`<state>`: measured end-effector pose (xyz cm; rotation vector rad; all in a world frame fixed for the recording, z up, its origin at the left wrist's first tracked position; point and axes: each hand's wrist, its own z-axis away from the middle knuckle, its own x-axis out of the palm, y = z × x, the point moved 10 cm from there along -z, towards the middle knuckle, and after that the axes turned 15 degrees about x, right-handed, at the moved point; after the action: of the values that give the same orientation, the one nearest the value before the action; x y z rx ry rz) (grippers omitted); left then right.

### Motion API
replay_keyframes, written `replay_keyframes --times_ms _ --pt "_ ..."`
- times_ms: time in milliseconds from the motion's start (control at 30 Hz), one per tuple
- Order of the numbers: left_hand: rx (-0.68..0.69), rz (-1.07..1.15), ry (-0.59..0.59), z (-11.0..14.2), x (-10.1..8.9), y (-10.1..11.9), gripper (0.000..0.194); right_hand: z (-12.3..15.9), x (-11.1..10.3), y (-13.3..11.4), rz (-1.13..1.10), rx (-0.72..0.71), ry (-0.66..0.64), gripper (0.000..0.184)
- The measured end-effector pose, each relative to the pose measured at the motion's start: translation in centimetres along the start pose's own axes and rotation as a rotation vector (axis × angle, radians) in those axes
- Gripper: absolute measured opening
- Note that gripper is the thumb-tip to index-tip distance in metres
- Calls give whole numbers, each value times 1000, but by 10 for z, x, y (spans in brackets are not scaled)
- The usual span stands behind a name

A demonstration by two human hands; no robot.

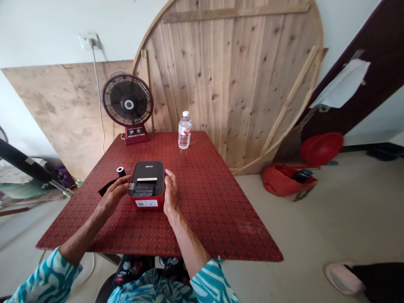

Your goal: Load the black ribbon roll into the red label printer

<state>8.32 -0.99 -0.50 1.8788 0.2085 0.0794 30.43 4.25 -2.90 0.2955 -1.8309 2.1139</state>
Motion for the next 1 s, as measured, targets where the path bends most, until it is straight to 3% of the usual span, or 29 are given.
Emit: replay_keyframes --times_ms 133,433,633,833,1000 --pt "-119 156 38 -1 5 -16 57 1 -4 14 -27 36 25 47" --pt "-281 210 49 -3 10 -17 62 8 -8 16 -1 14 84 48" --pt "-246 248 16 -5 21 -18 62 9 -9 15 31 13 84 48" --pt "-245 272 47 -4 18 -19 63 10 -9 12 48 5 80 49" --pt "-178 181 -1 -10 14 -2 56 9 -9 17 14 34 76 49"
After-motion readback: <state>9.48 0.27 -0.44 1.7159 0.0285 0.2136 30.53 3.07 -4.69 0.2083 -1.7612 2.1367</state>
